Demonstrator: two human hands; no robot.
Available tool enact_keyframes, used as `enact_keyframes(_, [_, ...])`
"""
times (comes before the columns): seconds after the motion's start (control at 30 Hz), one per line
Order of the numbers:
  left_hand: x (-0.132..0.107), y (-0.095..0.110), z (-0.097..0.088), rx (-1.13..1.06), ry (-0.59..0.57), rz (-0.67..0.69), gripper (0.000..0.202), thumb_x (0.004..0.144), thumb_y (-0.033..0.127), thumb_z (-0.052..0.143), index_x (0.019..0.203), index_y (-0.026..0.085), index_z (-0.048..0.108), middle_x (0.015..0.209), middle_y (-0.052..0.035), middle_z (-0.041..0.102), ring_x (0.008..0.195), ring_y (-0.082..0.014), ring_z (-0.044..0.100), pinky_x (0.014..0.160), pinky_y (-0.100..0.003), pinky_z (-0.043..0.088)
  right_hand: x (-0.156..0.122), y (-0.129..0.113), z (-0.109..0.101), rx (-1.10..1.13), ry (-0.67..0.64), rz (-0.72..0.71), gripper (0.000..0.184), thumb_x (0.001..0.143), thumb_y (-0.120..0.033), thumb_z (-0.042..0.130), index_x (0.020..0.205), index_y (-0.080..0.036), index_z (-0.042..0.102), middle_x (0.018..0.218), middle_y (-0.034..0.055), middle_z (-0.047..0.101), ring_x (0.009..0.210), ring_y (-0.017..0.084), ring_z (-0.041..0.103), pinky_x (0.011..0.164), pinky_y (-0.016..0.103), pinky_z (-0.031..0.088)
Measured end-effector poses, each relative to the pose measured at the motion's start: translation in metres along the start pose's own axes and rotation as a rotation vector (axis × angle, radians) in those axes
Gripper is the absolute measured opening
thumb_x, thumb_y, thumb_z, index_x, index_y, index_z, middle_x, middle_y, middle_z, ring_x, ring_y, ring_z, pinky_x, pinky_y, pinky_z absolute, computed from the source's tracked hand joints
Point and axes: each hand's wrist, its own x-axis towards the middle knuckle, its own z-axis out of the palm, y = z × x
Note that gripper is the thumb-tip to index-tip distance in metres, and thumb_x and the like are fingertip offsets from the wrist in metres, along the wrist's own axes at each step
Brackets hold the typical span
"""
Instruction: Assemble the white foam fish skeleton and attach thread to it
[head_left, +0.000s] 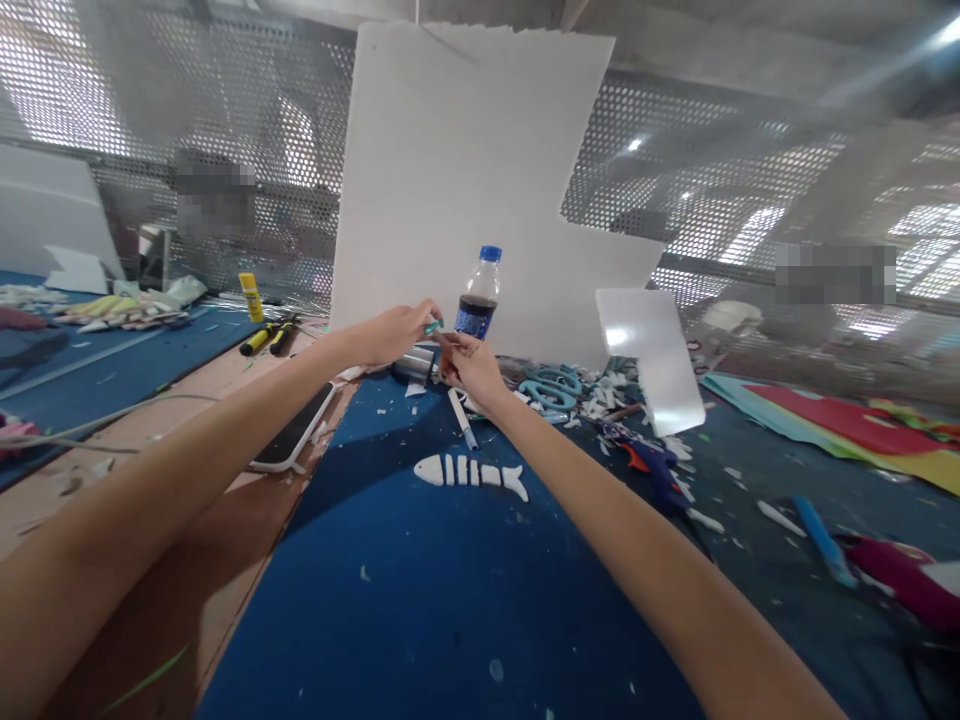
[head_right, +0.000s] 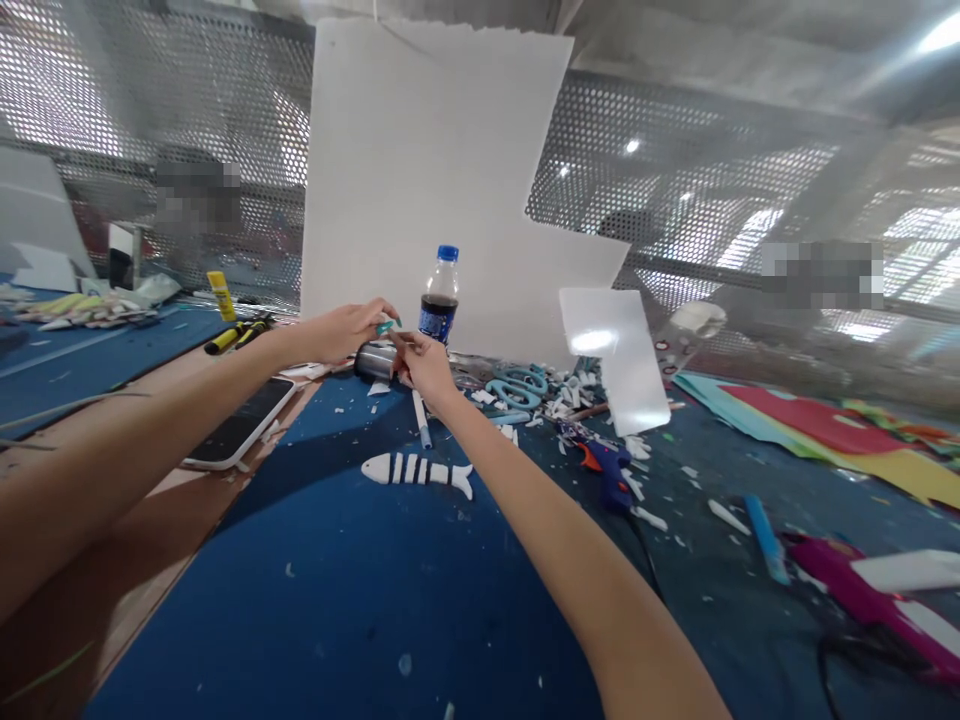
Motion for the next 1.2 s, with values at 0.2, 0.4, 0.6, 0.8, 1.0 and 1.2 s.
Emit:
enact_keyframes(0.2, [-0.0001,0.0033,-0.0017,0.004,0.020,-0.011,0.034,0.089,0.021,0.030,0.120,0.014,0.042,0.105,-0.0139,0.059,0.091,-0.0215,0.053,0.079,-0.031,0.037,0.0017,0.0023,0.0006,0.049,0.030,0.007,0.023,0.091,-0.031,0.052,0.104,-0.012,0.057,0.089,0.0033,0.062,0.067,0.011,0.060,0.057,0.025,0.052])
enact_keyframes(0.4, [-0.0013,0.0036,-0.0015,0.001,0.014,-0.004,0.035,0.089,0.020,0.029,0.121,0.016,0.042,0.104,-0.0121,0.059,0.091,-0.0206,0.053,0.078,-0.030,0.038,-0.0014,0.0012,0.0001,0.078,-0.032,0.008,0.020,0.091,-0.029,0.053,0.093,-0.011,0.060,0.074,-0.0009,0.060,0.054,0.007,0.055,0.049,0.020,0.047])
enact_keyframes(0.6, [0.0001,-0.0025,0.0020,0.019,0.014,-0.010,0.034,0.089,0.021,0.030,0.120,0.015,0.043,0.109,-0.0151,0.058,0.096,-0.0234,0.053,0.079,-0.032,0.037,-0.0029,-0.0031,0.0000,0.177,-0.088,0.015,0.027,0.090,-0.031,0.053,0.075,-0.010,0.063,0.042,-0.0096,0.045,0.029,0.001,0.026,0.032,0.016,0.024])
enact_keyframes(0.8, [0.0001,-0.0046,0.0044,0.020,0.009,-0.003,0.035,0.089,0.020,0.030,0.120,0.015,0.044,0.110,-0.0145,0.058,0.096,-0.0230,0.053,0.082,-0.032,0.037,-0.0036,-0.0049,-0.0010,0.251,-0.136,0.083,0.026,0.090,-0.030,0.053,0.075,-0.010,0.060,0.045,-0.0099,0.042,0.031,0.001,0.026,0.032,0.015,0.024])
enact_keyframes(1.0, [-0.0021,-0.0008,0.0025,-0.006,0.012,-0.002,0.037,0.088,0.020,0.029,0.121,0.012,0.045,0.106,-0.0162,0.058,0.091,-0.0231,0.053,0.080,-0.033,0.037,-0.0030,-0.0026,-0.0034,0.223,-0.194,0.196,0.016,0.091,-0.026,0.053,0.090,-0.011,0.059,0.069,-0.0032,0.057,0.048,0.004,0.049,0.043,0.017,0.043])
enact_keyframes(1.2, [-0.0005,0.0006,0.0034,-0.067,0.006,-0.021,0.035,0.089,0.023,0.029,0.119,0.015,0.046,0.109,-0.0143,0.057,0.096,-0.0227,0.052,0.080,-0.031,0.036,-0.0025,-0.0007,-0.0022,0.224,-0.204,0.297,0.027,0.090,-0.028,0.054,0.113,-0.014,0.055,0.110,0.0078,0.060,0.090,0.018,0.061,0.075,0.037,0.053])
